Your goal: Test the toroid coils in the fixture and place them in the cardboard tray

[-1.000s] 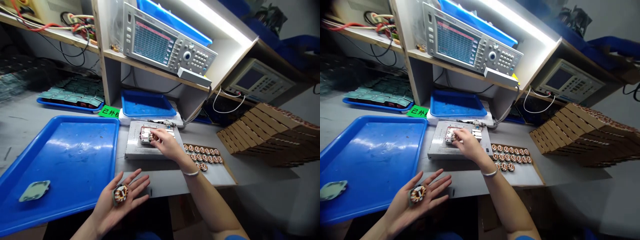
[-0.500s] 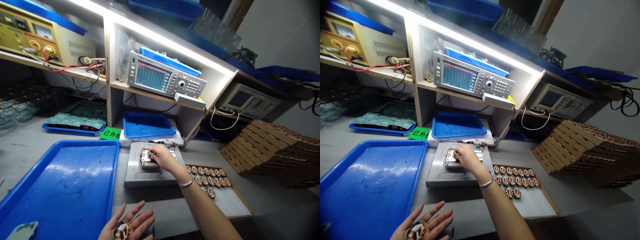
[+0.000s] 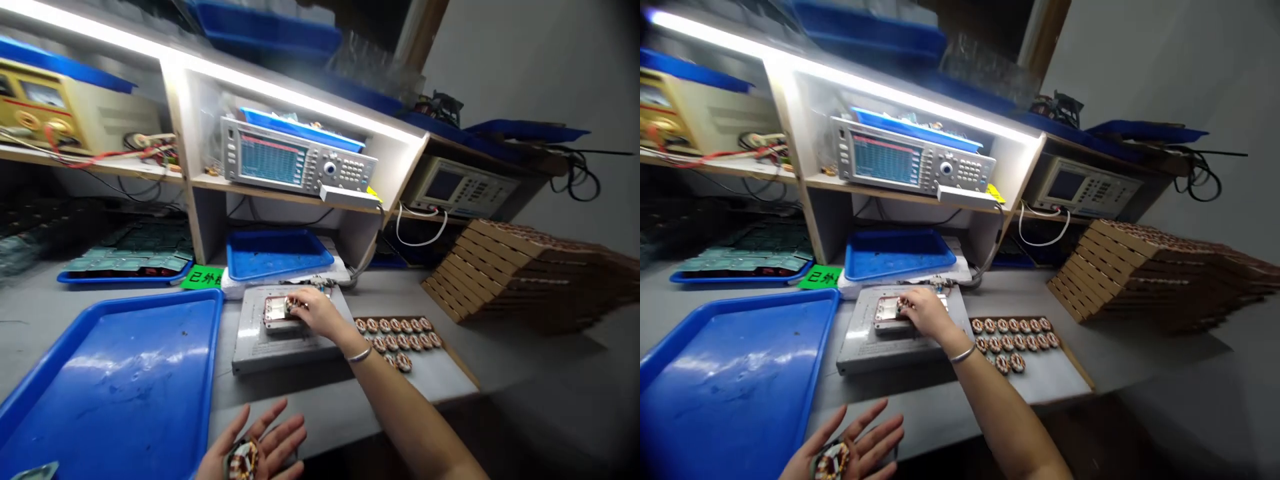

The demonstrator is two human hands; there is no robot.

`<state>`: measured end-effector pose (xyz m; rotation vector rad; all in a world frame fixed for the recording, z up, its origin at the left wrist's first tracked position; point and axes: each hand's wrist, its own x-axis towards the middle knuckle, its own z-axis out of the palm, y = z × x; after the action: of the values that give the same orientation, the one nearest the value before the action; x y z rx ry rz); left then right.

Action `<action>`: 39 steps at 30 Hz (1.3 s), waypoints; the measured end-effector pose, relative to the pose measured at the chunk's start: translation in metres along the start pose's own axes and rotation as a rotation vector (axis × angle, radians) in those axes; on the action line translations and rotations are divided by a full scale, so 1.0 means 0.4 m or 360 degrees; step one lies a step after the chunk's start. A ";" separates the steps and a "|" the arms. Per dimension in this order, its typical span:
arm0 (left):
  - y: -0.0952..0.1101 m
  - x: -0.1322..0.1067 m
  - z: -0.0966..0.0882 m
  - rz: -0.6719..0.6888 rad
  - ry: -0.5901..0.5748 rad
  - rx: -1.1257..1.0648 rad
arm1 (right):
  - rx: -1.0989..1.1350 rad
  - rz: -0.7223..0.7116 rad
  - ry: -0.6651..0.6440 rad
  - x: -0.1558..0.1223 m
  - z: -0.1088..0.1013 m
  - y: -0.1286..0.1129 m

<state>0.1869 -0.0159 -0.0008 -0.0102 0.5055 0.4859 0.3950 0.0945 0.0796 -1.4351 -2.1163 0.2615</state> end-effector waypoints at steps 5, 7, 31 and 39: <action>-0.021 -0.002 0.025 -0.0068 0.0052 -0.0045 | 0.0041 0.0377 0.0214 -0.210 -0.175 0.032; -0.029 0.010 0.033 -0.0123 0.0052 -0.0021 | -0.0057 0.0531 0.0120 -0.315 -0.240 0.046; -0.064 0.047 0.071 -0.0239 -0.0091 0.0128 | -0.0423 0.0732 -0.0282 -0.535 -0.256 0.059; -0.050 0.014 0.071 -0.0149 -0.0211 -0.0129 | 0.0194 -0.0139 -0.0635 -0.309 -0.023 -0.223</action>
<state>0.2132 -0.0275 0.0191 -0.0787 0.3538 0.4125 0.3623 -0.0547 0.0857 -1.2971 -2.4207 0.6784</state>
